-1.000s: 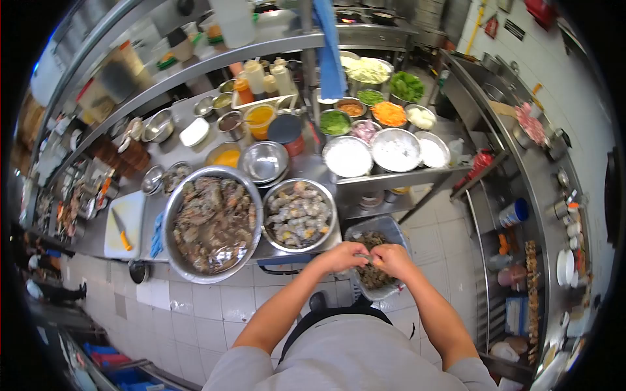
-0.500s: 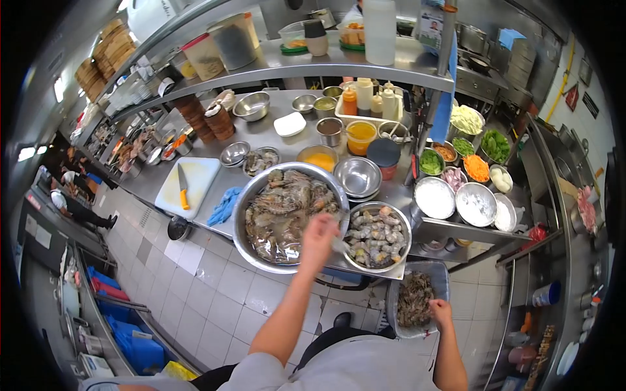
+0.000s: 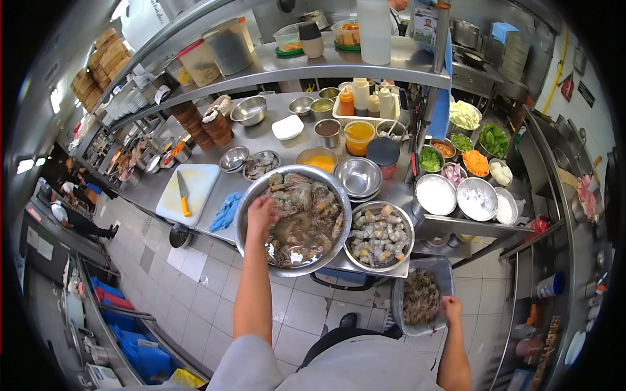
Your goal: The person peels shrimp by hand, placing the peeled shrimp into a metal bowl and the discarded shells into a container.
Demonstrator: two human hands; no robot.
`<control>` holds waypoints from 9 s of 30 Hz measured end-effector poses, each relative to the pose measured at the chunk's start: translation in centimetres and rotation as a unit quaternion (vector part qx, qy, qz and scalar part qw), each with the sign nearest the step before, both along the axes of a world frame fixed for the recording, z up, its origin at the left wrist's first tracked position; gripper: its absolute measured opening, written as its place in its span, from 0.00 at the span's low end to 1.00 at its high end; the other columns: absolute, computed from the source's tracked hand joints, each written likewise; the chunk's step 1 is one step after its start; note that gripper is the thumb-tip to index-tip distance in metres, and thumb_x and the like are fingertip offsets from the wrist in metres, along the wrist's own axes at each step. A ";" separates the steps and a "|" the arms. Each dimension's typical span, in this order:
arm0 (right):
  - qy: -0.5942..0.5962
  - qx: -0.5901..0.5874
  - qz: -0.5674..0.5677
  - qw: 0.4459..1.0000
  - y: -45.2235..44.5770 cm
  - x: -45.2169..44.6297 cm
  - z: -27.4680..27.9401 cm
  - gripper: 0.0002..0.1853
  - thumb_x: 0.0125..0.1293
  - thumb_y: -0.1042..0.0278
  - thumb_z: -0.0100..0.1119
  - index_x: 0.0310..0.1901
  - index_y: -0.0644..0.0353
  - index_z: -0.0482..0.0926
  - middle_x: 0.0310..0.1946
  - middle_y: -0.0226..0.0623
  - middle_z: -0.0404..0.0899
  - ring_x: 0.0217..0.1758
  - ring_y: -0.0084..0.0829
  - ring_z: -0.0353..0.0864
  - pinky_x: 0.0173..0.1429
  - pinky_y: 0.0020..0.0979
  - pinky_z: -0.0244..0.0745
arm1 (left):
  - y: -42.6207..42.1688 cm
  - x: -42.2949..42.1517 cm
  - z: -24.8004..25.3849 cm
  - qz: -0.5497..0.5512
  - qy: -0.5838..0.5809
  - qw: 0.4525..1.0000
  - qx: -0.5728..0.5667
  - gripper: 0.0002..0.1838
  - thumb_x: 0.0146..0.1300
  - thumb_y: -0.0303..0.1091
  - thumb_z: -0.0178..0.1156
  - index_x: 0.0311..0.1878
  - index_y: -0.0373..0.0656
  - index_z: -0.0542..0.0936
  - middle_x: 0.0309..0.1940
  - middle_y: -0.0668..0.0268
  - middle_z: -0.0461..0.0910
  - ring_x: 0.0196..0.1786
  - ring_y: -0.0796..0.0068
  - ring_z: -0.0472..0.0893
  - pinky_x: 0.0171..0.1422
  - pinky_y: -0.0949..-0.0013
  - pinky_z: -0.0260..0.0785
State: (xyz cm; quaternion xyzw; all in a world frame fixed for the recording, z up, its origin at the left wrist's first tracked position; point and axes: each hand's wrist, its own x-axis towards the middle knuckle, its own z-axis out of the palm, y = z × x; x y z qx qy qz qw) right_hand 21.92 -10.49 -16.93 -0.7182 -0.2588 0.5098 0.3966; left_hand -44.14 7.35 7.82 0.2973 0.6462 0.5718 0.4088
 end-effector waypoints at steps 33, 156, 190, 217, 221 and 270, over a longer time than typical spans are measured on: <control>-0.037 0.127 0.161 0.978 3.0 -4.4 8.9 0.16 0.66 0.75 0.61 0.55 0.61 0.76 0.38 0.32 0.82 0.35 0.21 0.79 0.38 0.24 0.75 | -5.5 9.8 3.4 -0.064 -0.135 0.983 0.110 0.18 0.75 0.31 0.50 0.64 0.39 0.68 0.46 0.58 0.83 0.46 0.69 0.85 0.38 0.68 0.81; -0.056 0.132 0.156 0.977 1.6 -5.3 17.7 0.13 0.74 0.61 0.54 0.43 0.63 0.80 0.33 0.31 0.82 0.36 0.25 0.80 0.44 0.32 0.75 | -8.1 44.0 -8.7 -0.476 0.053 0.877 0.045 0.14 0.62 0.32 0.68 0.49 0.41 0.78 0.40 0.68 0.81 0.40 0.76 0.78 0.46 0.73 0.71; -0.324 0.021 0.140 0.936 -0.4 1.1 5.8 0.11 0.57 0.60 0.69 0.29 0.60 0.83 0.27 0.46 0.84 0.32 0.48 0.83 0.40 0.44 0.75 | -8.4 31.9 -2.8 -0.323 -0.090 0.942 0.018 0.15 0.68 0.28 0.61 0.57 0.40 0.75 0.41 0.68 0.80 0.38 0.80 0.80 0.42 0.75 0.75; -0.104 0.058 0.235 0.965 3.1 -1.2 3.4 0.14 0.64 0.75 0.61 0.52 0.63 0.79 0.35 0.33 0.83 0.34 0.23 0.80 0.39 0.27 0.77 | -3.6 4.0 -5.1 -0.206 0.508 0.829 -0.110 0.21 0.59 0.37 0.65 0.54 0.37 0.81 0.46 0.49 0.85 0.48 0.51 0.84 0.53 0.57 0.77; -0.061 0.106 0.213 0.969 3.4 -3.3 8.3 0.14 0.64 0.75 0.62 0.52 0.61 0.81 0.37 0.34 0.84 0.36 0.23 0.81 0.42 0.27 0.78 | -5.6 5.5 -0.5 -0.093 0.142 0.984 -0.047 0.17 0.68 0.32 0.58 0.57 0.35 0.78 0.39 0.57 0.85 0.33 0.70 0.85 0.32 0.71 0.77; -0.373 0.175 0.227 0.882 2.6 -6.6 16.1 0.13 0.69 0.61 0.47 0.42 0.62 0.76 0.39 0.53 0.81 0.45 0.55 0.81 0.48 0.53 0.74 | -10.5 44.5 -5.3 -0.557 0.303 0.769 0.083 0.21 0.63 0.27 0.55 0.61 0.35 0.75 0.49 0.45 0.82 0.52 0.48 0.82 0.56 0.54 0.75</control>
